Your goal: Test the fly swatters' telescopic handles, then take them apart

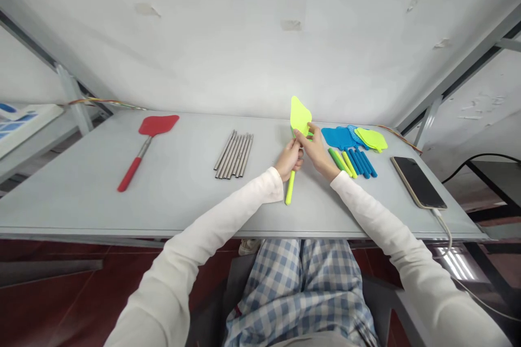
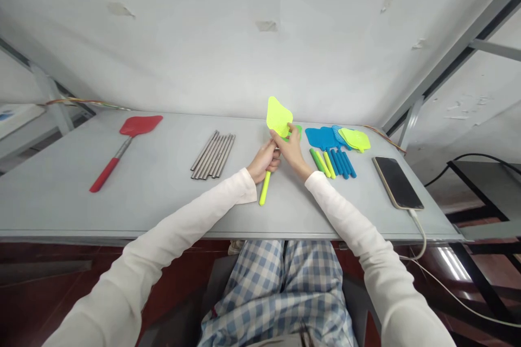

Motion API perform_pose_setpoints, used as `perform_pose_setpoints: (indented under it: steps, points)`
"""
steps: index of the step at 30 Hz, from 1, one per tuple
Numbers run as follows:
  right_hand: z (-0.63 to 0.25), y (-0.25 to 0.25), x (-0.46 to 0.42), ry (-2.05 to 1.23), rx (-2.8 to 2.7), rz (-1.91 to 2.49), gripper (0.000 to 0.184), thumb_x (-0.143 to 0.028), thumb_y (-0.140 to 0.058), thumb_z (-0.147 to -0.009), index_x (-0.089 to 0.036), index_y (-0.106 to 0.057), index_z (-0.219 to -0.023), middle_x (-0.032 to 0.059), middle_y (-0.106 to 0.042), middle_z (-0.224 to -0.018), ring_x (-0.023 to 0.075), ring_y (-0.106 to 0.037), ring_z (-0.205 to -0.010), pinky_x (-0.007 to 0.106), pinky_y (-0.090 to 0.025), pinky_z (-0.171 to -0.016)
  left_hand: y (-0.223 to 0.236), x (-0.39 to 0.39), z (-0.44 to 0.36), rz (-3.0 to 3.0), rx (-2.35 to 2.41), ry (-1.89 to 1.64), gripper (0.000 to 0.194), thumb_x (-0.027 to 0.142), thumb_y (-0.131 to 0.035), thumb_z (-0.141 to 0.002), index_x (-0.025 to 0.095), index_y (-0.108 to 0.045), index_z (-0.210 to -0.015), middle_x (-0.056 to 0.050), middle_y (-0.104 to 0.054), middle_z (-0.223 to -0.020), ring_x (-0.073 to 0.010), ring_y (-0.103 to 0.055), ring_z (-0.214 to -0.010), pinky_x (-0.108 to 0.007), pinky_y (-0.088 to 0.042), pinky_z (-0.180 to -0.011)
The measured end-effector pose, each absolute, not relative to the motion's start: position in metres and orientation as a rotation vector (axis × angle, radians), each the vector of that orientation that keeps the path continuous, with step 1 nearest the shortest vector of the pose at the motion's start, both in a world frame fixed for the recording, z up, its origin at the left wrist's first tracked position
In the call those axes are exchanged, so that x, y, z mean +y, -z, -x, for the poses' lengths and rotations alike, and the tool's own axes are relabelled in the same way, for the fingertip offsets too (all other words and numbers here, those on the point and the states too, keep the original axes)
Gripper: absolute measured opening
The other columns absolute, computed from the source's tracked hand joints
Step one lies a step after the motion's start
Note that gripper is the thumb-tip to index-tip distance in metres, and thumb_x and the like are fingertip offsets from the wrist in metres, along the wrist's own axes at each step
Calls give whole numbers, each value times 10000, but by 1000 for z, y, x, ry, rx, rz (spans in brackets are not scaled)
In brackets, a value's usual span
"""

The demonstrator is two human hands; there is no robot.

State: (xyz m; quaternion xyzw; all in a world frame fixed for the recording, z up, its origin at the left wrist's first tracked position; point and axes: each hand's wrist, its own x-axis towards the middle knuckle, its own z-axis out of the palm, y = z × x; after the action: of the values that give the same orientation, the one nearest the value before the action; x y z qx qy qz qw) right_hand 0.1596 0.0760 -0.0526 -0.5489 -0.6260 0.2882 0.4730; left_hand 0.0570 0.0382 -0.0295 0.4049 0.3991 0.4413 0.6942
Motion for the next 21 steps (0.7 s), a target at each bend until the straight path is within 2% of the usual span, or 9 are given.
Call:
perform_pose_setpoints:
  steps: [2, 6, 12, 15, 18, 21]
  points:
    - [-158, 52, 75, -712, -1450, 1385, 866, -722, -561, -716, -168, -364, -1353, 176, -413, -1382, 234, -495, -1199, 360, -454, -984, 29, 35, -59, -936, 937, -969, 208, 403, -348, -967, 233, -463, -934, 113, -184, -539, -14, -162, -316, -142, -78, -358]
    - [-161, 47, 72, -774, -1450, 1396, 836, -685, -647, -670, -200, -425, -1314, 151, -507, -1306, 235, -577, -1068, 377, -496, -902, 28, 30, -60, -977, 987, -920, 221, 398, -306, -979, 236, -455, -971, 115, -204, -524, -21, -183, -308, -144, -97, -354]
    - [-163, 47, 66, -752, -1558, 1263, 614, -675, -500, -806, -200, -545, -1191, 121, -590, -1230, 218, -580, -1030, 381, -463, -924, 30, 30, -61, -979, 967, -914, 232, 413, -285, -982, 235, -431, -956, 122, -202, -507, -23, -170, -301, -148, -98, -351]
    - [-162, 50, 64, -835, -1532, 1132, 437, -625, -490, -838, -219, -599, -955, 62, -642, -1010, 179, -576, -885, 341, -465, -859, 33, 32, -62, -955, 969, -928, 212, 383, -272, -984, 234, -407, -916, 124, -195, -488, -27, -172, -294, -146, -102, -348]
    - [-162, 54, 65, -1082, -1329, 984, 335, -555, -587, -805, -230, -537, -742, -6, -575, -773, 133, -529, -741, 278, -464, -759, 34, 32, -63, -936, 965, -952, 194, 364, -283, -979, 235, -387, -879, 126, -203, -476, -28, -167, -291, -142, -107, -344]
    - [-163, 55, 67, -1422, -1029, 883, 280, -416, -670, -766, -223, -491, -671, -41, -504, -657, 102, -472, -631, 235, -442, -663, 34, 29, -65, -929, 946, -980, 213, 364, -319, -964, 233, -329, -796, 126, -225, -471, -22, -157, -292, -140, -101, -341]
